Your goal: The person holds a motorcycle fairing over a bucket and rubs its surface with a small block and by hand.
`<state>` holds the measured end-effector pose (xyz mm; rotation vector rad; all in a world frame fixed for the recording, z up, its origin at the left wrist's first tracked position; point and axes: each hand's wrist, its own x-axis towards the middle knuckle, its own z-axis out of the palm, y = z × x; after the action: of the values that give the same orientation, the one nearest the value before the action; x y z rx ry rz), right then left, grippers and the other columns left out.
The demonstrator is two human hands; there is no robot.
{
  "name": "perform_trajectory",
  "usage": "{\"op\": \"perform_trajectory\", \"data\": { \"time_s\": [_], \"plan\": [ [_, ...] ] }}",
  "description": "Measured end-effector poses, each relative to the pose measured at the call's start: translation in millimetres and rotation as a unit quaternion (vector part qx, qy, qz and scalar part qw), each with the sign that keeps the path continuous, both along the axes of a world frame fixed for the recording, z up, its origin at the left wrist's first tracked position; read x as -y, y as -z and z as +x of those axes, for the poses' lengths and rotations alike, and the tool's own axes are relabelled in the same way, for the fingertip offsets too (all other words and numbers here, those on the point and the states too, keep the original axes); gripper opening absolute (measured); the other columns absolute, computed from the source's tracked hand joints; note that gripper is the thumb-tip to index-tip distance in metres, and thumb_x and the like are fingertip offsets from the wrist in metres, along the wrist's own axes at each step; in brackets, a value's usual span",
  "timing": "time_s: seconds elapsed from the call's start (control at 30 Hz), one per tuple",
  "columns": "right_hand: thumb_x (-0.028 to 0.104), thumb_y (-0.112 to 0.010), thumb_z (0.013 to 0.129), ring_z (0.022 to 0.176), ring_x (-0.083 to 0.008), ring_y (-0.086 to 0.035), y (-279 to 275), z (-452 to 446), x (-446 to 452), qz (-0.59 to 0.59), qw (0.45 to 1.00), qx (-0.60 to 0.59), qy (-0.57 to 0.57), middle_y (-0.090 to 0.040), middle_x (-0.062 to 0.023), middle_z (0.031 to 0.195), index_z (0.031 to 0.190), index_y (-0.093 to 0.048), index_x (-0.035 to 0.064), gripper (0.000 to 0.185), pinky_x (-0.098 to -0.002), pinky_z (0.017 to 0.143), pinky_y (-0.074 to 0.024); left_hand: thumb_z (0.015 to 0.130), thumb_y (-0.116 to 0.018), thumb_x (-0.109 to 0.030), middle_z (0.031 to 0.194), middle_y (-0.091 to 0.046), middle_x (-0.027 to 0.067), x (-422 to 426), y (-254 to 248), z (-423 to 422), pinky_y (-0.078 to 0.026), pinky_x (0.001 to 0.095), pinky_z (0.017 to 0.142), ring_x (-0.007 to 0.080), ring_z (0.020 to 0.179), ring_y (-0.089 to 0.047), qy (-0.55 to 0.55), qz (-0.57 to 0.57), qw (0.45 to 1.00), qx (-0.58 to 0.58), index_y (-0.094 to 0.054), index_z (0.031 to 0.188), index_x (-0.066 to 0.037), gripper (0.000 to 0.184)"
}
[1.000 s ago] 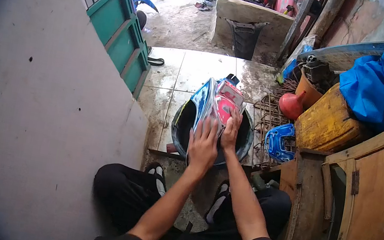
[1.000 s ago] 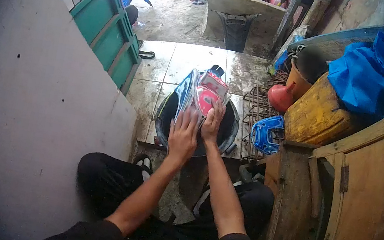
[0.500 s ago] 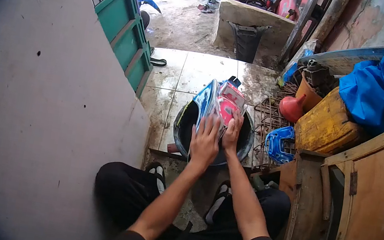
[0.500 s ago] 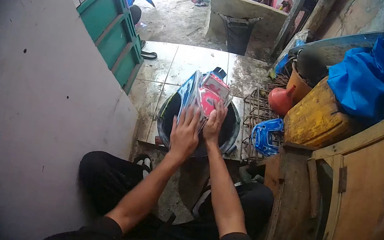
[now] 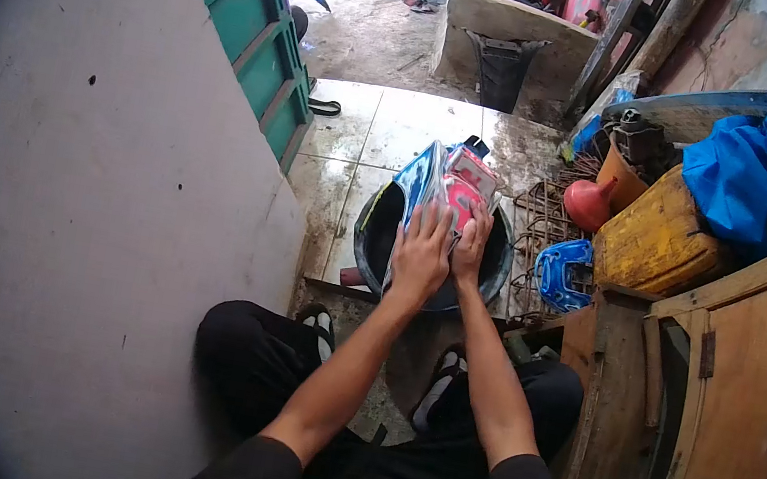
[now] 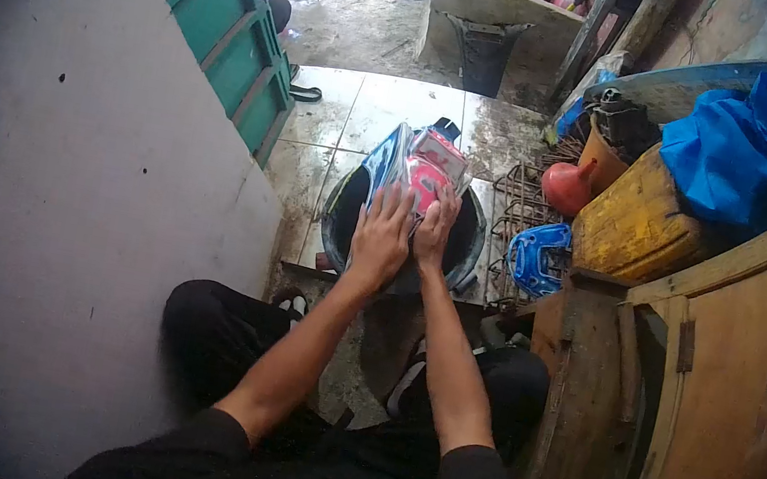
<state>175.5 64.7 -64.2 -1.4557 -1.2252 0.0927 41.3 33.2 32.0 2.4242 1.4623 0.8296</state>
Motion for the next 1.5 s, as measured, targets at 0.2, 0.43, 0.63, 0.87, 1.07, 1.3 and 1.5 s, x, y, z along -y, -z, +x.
{"op": "perform_trajectory", "data": {
  "time_s": [0.2,0.43,0.63,0.87,1.07,1.3,1.5],
  "plan": [
    [0.017,-0.033,0.103,0.141,-0.0350,-0.033,-4,-5,1,0.019,1.000,-0.021,0.005,-0.044,-0.0189,0.146,0.137,-0.051,0.0042,0.040,-0.0501,0.121,-0.0146,0.100,-0.047,-0.027,0.155,-0.040,0.0107,43,23,-12,-0.030,0.0540,0.113,0.0341,0.143,-0.035,-0.042,0.005,0.999,0.009,-0.048,0.146,-0.018,0.047],
    [0.019,-0.033,0.104,0.142,-0.0338,-0.033,-4,-8,-1,0.017,0.998,-0.053,0.007,-0.044,-0.0191,0.146,0.135,-0.052,0.0027,0.040,-0.0497,0.121,-0.0134,0.100,-0.047,-0.029,0.158,-0.036,0.0082,49,25,-15,-0.027,0.0570,0.114,0.0331,0.146,-0.030,-0.042,-0.004,0.999,0.020,-0.046,0.148,-0.021,0.049],
    [0.022,-0.034,0.104,0.141,-0.0356,-0.033,-2,-3,1,0.007,1.000,-0.028,0.009,-0.044,-0.0211,0.146,0.135,-0.051,0.0003,0.042,-0.0499,0.121,-0.0130,0.101,-0.044,-0.034,0.152,-0.043,0.0109,5,8,2,-0.032,0.0582,0.110,0.0354,0.140,-0.038,-0.015,0.025,0.999,0.035,-0.054,0.140,-0.015,0.045],
    [0.020,-0.033,0.103,0.140,-0.0380,-0.031,0,-6,-1,0.003,0.999,-0.037,0.024,-0.043,-0.0222,0.145,0.134,-0.051,0.0009,0.041,-0.0486,0.121,-0.0145,0.100,-0.047,-0.030,0.157,-0.037,0.0076,74,45,-34,-0.029,0.0588,0.112,0.0343,0.143,-0.035,-0.052,0.008,0.998,0.044,-0.047,0.147,-0.024,0.048],
    [0.020,-0.031,0.105,0.140,-0.0358,-0.032,-2,-8,2,0.002,0.999,-0.019,0.026,-0.043,-0.0220,0.145,0.134,-0.051,0.0009,0.040,-0.0496,0.121,-0.0140,0.101,-0.044,-0.030,0.156,-0.036,0.0119,14,15,-13,-0.029,0.0613,0.111,0.0373,0.143,-0.032,-0.011,-0.009,1.000,0.020,-0.043,0.148,-0.017,0.049],
    [0.032,-0.041,0.104,0.133,-0.0369,-0.043,3,-13,-4,0.020,0.993,-0.077,0.087,-0.051,-0.0255,0.136,0.136,-0.048,-0.0025,0.048,-0.0447,0.116,-0.0271,0.100,-0.045,-0.031,0.158,-0.033,0.0111,85,39,-46,-0.029,0.0611,0.111,0.0366,0.144,-0.031,-0.032,-0.026,0.999,0.031,-0.041,0.150,-0.017,0.052],
    [0.059,-0.058,0.092,0.115,-0.0286,-0.060,-25,-40,14,-0.089,0.875,-0.463,0.110,-0.062,-0.0202,0.128,0.133,-0.056,-0.0054,0.077,-0.0376,0.097,-0.0466,0.101,-0.044,-0.033,0.159,-0.033,0.0075,51,29,-28,-0.027,0.0642,0.111,0.0353,0.146,-0.029,-0.032,-0.010,0.999,0.010,-0.043,0.150,-0.023,0.050]
  ]
}}
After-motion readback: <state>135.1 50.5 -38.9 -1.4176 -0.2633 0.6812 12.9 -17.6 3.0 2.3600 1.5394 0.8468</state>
